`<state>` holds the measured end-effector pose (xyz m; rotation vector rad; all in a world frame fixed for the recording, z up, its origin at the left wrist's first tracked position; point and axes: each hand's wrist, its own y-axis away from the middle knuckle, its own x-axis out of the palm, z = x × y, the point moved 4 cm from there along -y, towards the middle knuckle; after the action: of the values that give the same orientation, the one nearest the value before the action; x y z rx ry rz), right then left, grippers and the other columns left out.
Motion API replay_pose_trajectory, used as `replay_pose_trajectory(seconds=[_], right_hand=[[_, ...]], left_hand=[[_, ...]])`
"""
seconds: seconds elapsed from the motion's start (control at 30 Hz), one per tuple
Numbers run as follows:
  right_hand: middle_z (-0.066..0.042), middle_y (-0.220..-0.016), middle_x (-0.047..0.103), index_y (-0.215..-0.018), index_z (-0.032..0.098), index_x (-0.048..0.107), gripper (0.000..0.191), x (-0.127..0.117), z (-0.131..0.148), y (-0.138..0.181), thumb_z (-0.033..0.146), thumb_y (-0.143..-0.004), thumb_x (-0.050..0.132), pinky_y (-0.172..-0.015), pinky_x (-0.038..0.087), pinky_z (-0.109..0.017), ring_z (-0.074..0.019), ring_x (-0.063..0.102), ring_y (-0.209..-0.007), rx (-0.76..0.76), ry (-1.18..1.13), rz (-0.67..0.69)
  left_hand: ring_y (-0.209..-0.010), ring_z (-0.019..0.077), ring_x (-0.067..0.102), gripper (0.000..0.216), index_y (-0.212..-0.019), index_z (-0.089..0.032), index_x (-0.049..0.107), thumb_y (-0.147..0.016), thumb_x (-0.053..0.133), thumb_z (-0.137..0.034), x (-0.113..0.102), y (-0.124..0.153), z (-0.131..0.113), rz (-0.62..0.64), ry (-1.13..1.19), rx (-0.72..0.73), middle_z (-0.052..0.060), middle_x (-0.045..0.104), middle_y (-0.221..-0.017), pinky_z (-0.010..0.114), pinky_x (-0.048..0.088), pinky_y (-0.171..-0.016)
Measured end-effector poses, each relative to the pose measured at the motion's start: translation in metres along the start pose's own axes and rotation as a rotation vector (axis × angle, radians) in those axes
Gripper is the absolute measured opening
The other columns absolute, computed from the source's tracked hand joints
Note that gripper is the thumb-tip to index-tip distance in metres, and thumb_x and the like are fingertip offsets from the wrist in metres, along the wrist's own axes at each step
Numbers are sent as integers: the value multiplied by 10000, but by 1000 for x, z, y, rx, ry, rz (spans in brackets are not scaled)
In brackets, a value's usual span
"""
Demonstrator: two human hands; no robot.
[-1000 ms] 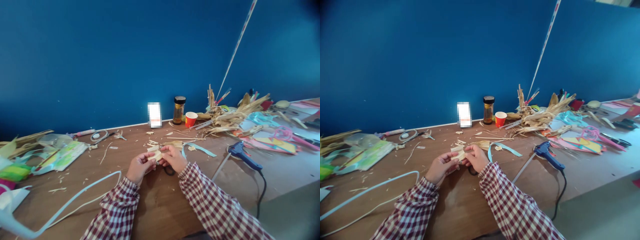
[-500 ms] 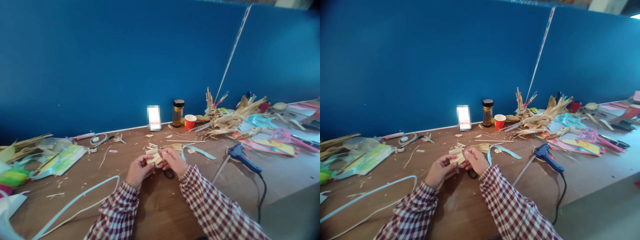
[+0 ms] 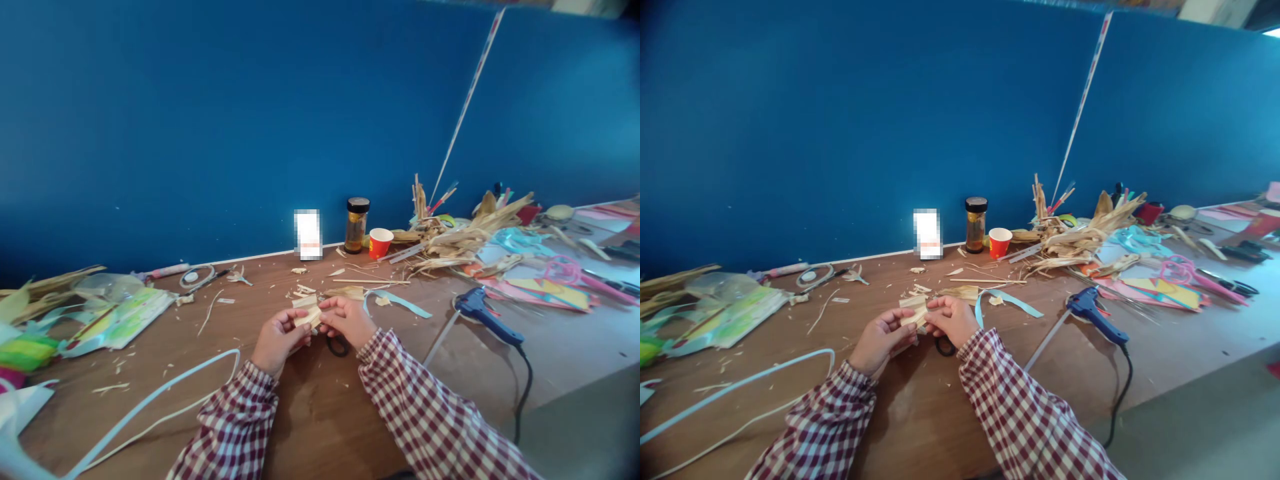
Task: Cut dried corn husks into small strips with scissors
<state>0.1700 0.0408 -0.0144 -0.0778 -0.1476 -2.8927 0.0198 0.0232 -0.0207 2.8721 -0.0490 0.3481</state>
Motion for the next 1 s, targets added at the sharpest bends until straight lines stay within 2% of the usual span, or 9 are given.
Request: replay_pose_trajectory(seconds=[0.17,0.33,0.5,0.63,0.8,1.0], right_hand=[[40,-559,594,-914,179,499,288,0,5,3,293,-689,637,-523,464,-253,-117,570,-511,-51,76,-43],[58,-581,563,-941,187,451,304,-4,7,2,256,-692,611,-483,390,-225,-96,507,-479,-137,175,-106],[41,-639,589,-974,193,434,310,-5,8,4,241,-706,581,-508,379,-225,-100,514,-516,-200,260,-90],[47,-628,582,-988,203,429,315,-2,10,6,238,-710,573,-504,365,-219,-100,504,-512,-232,316,-63],[49,-629,580,-988,213,421,311,0,13,9,240,-716,570,-507,367,-217,-97,496,-507,-243,331,-30],[61,-609,560,-979,217,427,302,2,14,10,225,-713,569,-517,377,-223,-100,495,-509,-252,352,-9]], left_hand=[[-551,111,597,409,-874,-133,593,-529,774,-257,1,-2,1,63,-16,16,15,659,-662,250,505,-585],[-705,140,624,364,-874,-144,624,-545,765,-210,2,-1,-1,190,6,18,47,683,-828,302,509,-703],[-788,157,619,446,-1006,-172,640,-573,743,-173,3,3,-3,296,-11,-28,61,678,-915,327,492,-762],[-779,154,614,428,-1021,-178,648,-600,727,-186,4,5,-3,334,-29,-62,60,677,-887,328,489,-768],[-680,140,596,418,-1036,-181,646,-634,703,-280,5,5,-6,275,-69,-38,46,666,-823,321,509,-684],[-528,96,516,441,-1013,-176,662,-582,735,-234,3,1,-6,275,-202,61,-3,622,-631,237,479,-549]])
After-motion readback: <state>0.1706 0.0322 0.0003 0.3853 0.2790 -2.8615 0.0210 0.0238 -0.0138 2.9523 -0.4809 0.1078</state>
